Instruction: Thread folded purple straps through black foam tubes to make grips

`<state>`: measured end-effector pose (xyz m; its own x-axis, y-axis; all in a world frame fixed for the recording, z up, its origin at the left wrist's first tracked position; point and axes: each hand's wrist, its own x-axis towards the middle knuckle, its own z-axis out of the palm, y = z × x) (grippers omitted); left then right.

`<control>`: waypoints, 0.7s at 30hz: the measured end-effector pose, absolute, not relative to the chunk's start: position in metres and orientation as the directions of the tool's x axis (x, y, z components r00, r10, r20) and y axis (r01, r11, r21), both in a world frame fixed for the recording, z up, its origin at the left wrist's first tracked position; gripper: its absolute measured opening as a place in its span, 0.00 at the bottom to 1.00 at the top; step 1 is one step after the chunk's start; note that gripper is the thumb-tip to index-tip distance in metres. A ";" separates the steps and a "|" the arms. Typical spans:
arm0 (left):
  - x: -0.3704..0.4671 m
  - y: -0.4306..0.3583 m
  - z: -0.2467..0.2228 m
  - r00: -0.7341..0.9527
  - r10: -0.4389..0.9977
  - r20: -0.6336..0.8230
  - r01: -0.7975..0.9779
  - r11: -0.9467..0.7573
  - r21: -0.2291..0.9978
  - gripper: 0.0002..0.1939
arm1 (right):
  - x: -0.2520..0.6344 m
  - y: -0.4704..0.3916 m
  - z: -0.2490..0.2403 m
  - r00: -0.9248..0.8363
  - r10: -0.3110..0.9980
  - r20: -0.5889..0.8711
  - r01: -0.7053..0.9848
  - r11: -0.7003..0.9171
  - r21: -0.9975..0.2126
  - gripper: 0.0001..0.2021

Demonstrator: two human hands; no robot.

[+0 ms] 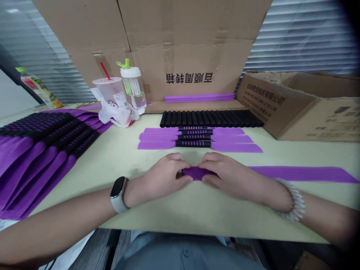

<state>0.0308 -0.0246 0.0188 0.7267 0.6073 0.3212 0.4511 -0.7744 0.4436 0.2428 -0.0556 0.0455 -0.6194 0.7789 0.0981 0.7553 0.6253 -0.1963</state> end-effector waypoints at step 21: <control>0.033 -0.031 0.018 0.746 0.559 0.363 0.419 -0.817 0.397 0.09 | 0.238 -0.063 0.038 -0.678 0.707 0.201 0.720 0.694 -0.009 0.09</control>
